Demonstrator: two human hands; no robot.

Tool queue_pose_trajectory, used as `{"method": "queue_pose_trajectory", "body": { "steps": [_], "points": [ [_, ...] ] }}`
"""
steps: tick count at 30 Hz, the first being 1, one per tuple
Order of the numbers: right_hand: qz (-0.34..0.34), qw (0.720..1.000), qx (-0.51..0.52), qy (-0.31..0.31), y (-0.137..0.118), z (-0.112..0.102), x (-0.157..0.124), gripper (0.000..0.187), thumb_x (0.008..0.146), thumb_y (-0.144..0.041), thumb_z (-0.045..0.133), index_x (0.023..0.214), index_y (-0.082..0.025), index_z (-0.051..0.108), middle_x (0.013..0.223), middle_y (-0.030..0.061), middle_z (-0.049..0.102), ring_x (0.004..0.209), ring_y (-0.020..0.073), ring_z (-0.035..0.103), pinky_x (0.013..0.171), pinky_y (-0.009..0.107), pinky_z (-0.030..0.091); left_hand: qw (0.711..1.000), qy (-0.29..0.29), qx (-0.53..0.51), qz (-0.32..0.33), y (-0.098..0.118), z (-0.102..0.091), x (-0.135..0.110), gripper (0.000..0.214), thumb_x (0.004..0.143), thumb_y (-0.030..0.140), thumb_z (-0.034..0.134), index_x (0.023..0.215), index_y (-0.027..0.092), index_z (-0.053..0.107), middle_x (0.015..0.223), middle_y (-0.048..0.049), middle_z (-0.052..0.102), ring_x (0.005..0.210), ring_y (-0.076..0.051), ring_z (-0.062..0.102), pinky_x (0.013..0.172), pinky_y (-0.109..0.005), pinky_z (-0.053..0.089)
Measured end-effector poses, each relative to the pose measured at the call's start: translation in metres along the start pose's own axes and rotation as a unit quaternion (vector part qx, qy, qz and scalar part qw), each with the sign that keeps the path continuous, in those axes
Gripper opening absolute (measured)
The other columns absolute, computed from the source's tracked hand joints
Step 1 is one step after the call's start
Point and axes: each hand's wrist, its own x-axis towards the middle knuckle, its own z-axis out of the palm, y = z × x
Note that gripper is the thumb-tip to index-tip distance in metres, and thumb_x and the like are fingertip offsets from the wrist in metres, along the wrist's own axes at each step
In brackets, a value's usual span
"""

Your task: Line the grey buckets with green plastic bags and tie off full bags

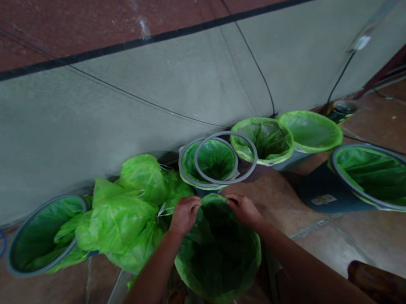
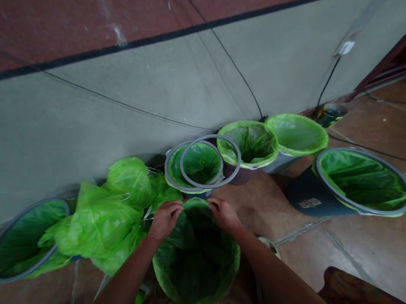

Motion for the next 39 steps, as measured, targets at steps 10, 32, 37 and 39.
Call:
{"method": "queue_pose_trajectory", "body": {
  "steps": [10,32,37,39],
  "points": [
    [-0.012,0.993,-0.076,0.094,0.003,0.006,-0.011,0.020,0.083,-0.027,0.055,0.098,-0.022,0.068,0.101,0.0049,0.072,0.095,0.0190,0.065,0.090,0.031,0.048,0.993,0.048,0.002,-0.111,0.005,0.002,-0.001,0.026,0.083,0.020,0.058,0.108,0.022,0.065,0.109,-0.0034,0.071,0.100,-0.017,0.065,0.095,-0.032,0.048],
    [-0.099,0.979,-0.172,0.048,-0.019,0.004,-0.004,0.028,0.091,-0.024,0.046,0.110,-0.019,0.066,0.112,0.0090,0.068,0.107,0.0211,0.060,0.097,0.033,0.044,0.993,0.018,0.115,0.030,0.026,0.001,0.001,0.026,0.090,0.031,0.050,0.112,0.022,0.061,0.126,-0.0068,0.061,0.118,-0.021,0.055,0.107,-0.036,0.039],
    [0.016,0.955,-0.291,-0.056,-0.022,0.019,0.013,0.031,0.092,-0.021,0.044,0.116,-0.016,0.063,0.098,0.0135,0.072,0.088,0.0222,0.068,0.080,0.030,0.048,0.975,-0.100,0.189,-0.061,0.032,0.014,0.020,0.022,0.092,0.025,0.046,0.110,0.018,0.059,0.106,-0.0112,0.068,0.102,-0.024,0.064,0.088,-0.035,0.048],
    [0.025,0.953,-0.296,-0.065,-0.020,0.018,0.017,0.027,0.091,-0.022,0.046,0.109,-0.018,0.066,0.092,0.0117,0.073,0.084,0.0202,0.068,0.076,0.027,0.048,0.969,-0.110,0.198,-0.095,0.031,0.016,0.021,0.024,0.092,0.024,0.045,0.111,0.017,0.058,0.106,-0.0124,0.069,0.100,-0.024,0.065,0.085,-0.034,0.049]
  ]
}}
